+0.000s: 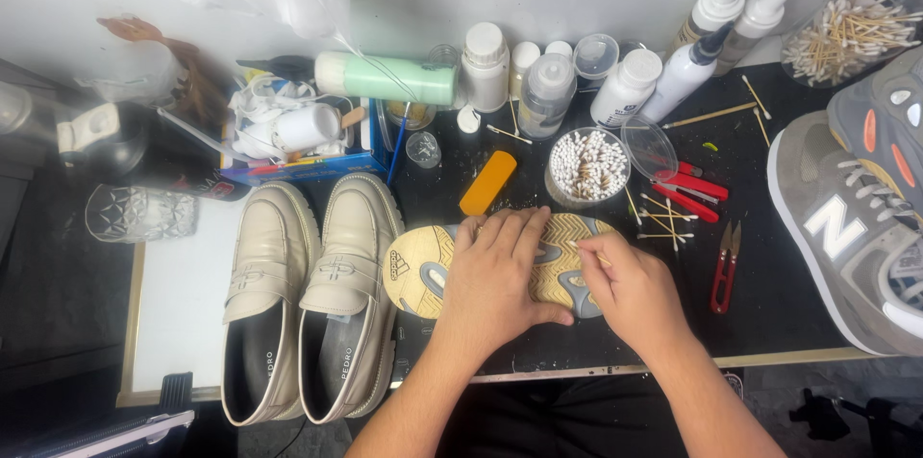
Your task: The person cleans the sole of a beige sneaker using a cotton swab and a small red tool. They repeatedly dip the cotton swab into a small container of liquid and scrub the textured tread of the shoe sole. The person also uses the red tool to pick at the grooves of the sole. The task is performed on a cluttered workbench with various cleaning supplies and other shoes visible.
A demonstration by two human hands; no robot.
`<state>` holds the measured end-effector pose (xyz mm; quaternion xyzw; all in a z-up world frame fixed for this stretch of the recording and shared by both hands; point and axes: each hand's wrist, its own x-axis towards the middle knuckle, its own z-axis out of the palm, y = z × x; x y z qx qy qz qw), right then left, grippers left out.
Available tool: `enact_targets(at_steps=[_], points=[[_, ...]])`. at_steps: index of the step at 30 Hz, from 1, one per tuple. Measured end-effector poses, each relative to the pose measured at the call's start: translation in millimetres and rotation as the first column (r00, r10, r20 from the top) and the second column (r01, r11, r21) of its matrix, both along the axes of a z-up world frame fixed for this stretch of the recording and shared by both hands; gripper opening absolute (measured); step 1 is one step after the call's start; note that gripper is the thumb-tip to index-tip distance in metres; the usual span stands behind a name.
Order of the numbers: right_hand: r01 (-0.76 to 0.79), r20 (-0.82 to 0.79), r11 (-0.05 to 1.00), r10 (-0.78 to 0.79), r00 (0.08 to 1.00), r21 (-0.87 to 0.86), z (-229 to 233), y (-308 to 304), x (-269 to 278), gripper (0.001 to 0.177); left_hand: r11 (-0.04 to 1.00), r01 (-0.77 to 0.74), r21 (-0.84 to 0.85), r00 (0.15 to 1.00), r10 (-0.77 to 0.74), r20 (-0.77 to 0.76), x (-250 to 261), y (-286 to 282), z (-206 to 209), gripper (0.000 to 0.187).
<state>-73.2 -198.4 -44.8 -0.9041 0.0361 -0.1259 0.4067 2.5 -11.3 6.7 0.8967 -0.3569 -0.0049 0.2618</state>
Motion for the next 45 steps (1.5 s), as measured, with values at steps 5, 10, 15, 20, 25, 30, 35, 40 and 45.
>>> enact_targets(at_steps=[5,10,15,20,25,30,35,40,45], points=[[0.033,-0.12,0.998,-0.04,0.992,-0.055,-1.0,-1.5,-1.1,0.014,1.0,0.005,0.019,1.0,-0.005,-0.017,3.2,-1.8,1.9,0.121],[0.017,-0.047,0.999,-0.018,0.999,-0.033,-4.0,-1.3,2.9,0.013,1.0,0.007,0.004,1.0,-0.007,-0.01,3.7,-2.1,1.1,0.121],[0.042,-0.214,0.999,-0.048,0.976,-0.035,-1.3,0.0,3.8,0.013,1.0,0.003,0.003,1.0,-0.003,-0.023,4.3,-3.4,1.4,0.119],[0.03,-0.098,0.999,-0.031,0.995,-0.016,0.3,-1.1,5.1,0.013,1.0,0.013,-0.016,1.0,-0.014,-0.028,5.7,-2.9,3.0,0.118],[0.049,-0.186,0.998,-0.057,0.981,-0.05,0.0,1.2,4.5,0.012,1.0,0.01,-0.029,1.0,-0.01,-0.004,3.3,-1.5,3.8,0.118],[0.067,-0.057,0.997,-0.065,0.996,0.038,-5.8,-0.9,2.4,0.012,0.999,0.033,0.02,0.999,-0.032,-0.041,5.8,-1.6,6.0,0.119],[0.249,0.046,0.967,-0.248,0.968,-0.042,-7.4,-33.9,-5.1,0.011,0.996,0.065,0.062,0.996,-0.068,0.051,3.1,-1.5,6.7,0.128],[0.37,0.153,0.858,-0.337,0.929,-0.357,-10.1,-60.5,-23.4,0.039,0.982,0.128,0.142,0.99,-0.135,0.042,5.2,0.7,8.3,0.123],[0.468,-0.094,0.79,-0.542,0.835,-0.397,-33.2,-86.3,-50.9,0.047,0.959,0.207,0.194,0.968,-0.23,0.104,1.6,5.9,5.8,0.119]])
